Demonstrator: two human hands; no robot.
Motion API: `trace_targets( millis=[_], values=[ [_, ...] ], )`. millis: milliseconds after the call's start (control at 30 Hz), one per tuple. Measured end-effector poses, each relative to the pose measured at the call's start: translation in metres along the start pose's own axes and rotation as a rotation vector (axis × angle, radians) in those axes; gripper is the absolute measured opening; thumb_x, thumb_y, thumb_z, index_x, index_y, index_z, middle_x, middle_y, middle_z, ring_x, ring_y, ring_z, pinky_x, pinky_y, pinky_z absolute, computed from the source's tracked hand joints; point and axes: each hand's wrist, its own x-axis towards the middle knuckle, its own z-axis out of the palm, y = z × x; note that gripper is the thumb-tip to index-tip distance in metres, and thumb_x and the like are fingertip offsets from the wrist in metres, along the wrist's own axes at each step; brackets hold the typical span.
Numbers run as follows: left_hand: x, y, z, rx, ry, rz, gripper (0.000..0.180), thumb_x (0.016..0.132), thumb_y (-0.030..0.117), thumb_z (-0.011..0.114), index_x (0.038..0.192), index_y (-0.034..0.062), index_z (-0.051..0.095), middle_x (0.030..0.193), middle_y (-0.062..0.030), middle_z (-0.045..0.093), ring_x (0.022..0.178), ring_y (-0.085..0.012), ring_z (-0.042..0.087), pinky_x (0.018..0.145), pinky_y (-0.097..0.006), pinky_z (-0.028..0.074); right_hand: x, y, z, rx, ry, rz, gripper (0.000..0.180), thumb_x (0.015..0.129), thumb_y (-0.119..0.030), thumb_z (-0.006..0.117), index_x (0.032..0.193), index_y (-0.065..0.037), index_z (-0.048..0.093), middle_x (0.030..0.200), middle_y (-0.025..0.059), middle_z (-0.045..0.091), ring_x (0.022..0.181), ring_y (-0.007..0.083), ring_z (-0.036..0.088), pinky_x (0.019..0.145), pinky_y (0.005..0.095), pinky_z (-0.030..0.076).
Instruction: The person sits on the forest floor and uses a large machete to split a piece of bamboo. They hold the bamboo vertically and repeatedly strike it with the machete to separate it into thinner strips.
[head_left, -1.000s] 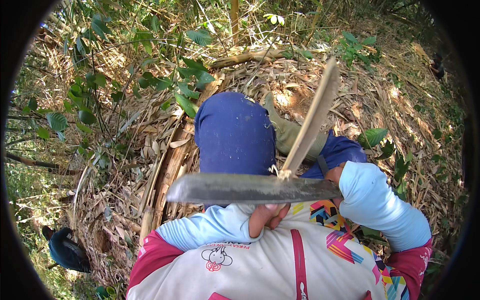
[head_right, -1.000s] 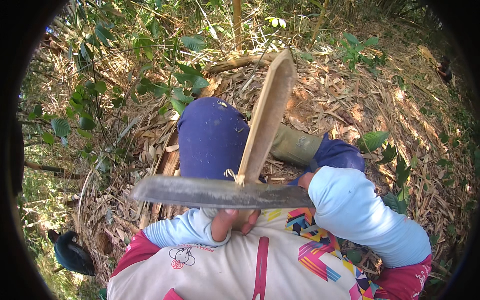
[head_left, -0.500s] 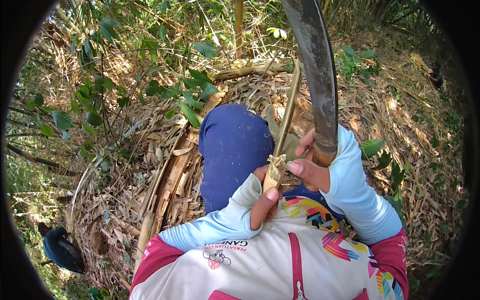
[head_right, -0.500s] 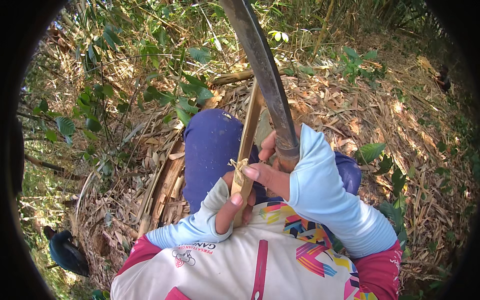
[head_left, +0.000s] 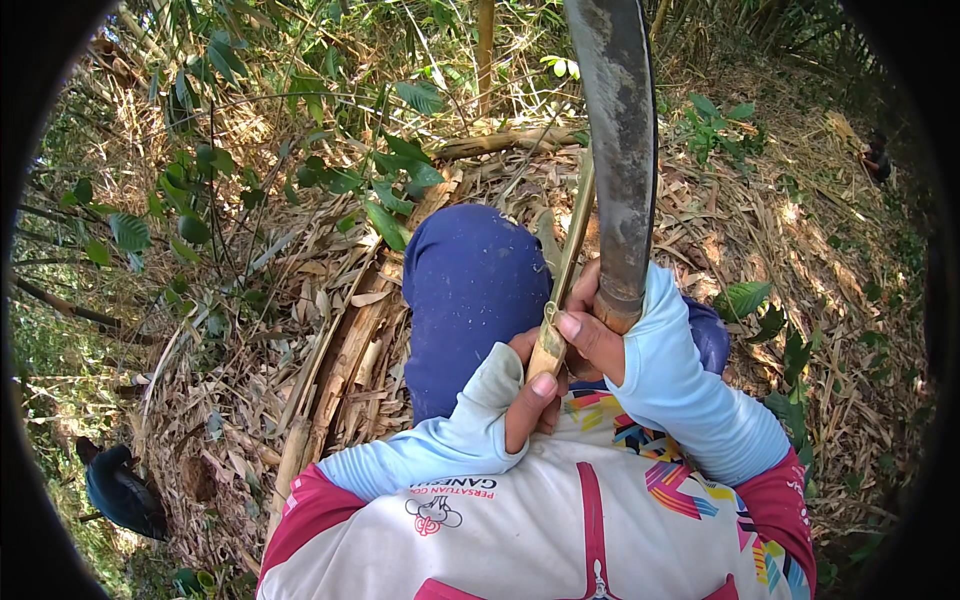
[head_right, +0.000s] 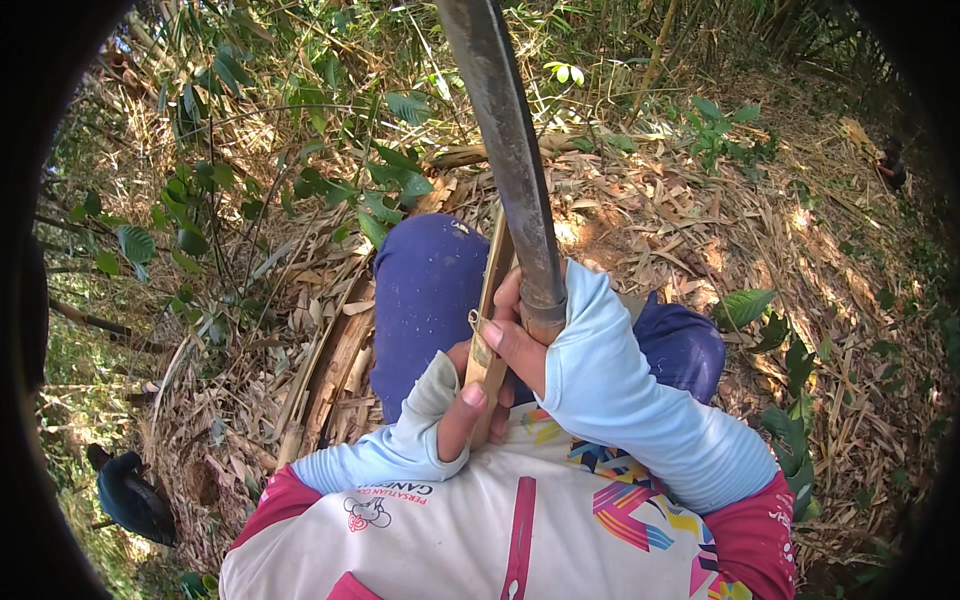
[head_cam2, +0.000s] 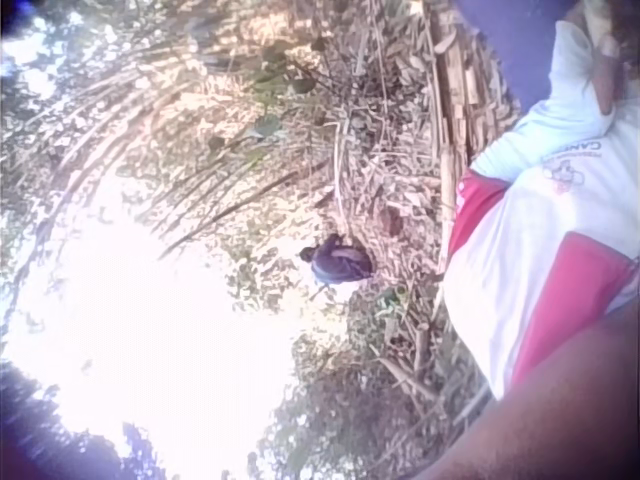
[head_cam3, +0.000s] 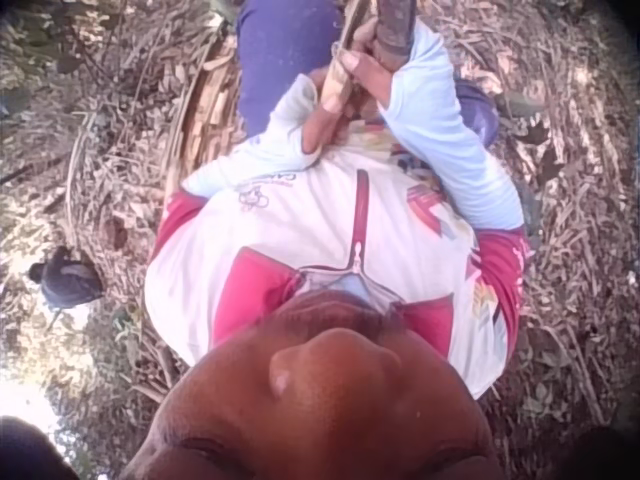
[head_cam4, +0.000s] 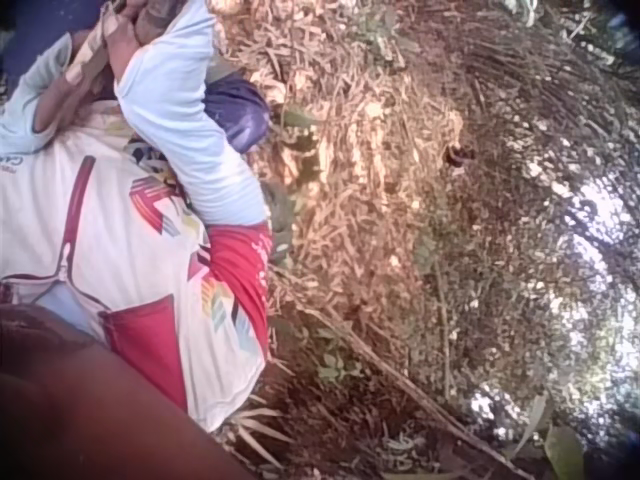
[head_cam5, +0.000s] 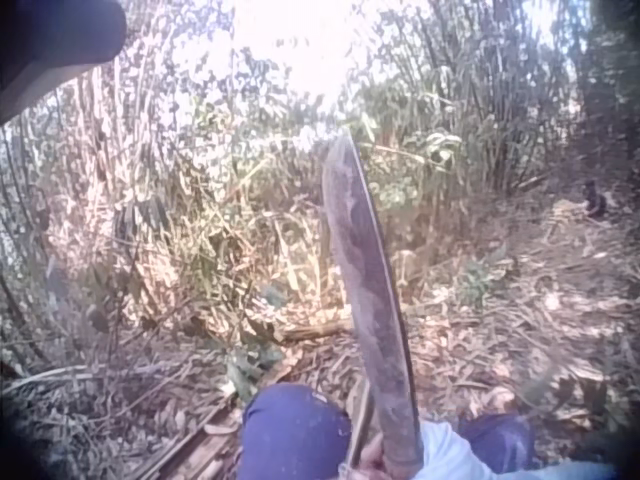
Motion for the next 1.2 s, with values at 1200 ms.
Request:
trace_targets(
  millis=[1200],
  values=[
    [0.007, -0.020, -0.024, -0.206, -0.255, -0.032, 0.055, 0.097, 0.051, 0.049, 0.113, -0.0012, 0.059, 0.099, -0.0113, 0.062, 0.080, -0.0194, 0.065, 0.076, -0.032, 0.052, -0.042, -0.020, -0.061, -1.117, -0.205, -0.208, 0.039, 0.062, -0.008, 0.078, 0.099, -0.005, 0.067, 0.083, 0.0129, 0.065, 0.076, 0.0322, 0.064, 0.065, 0.0385, 0.051]
  ],
)
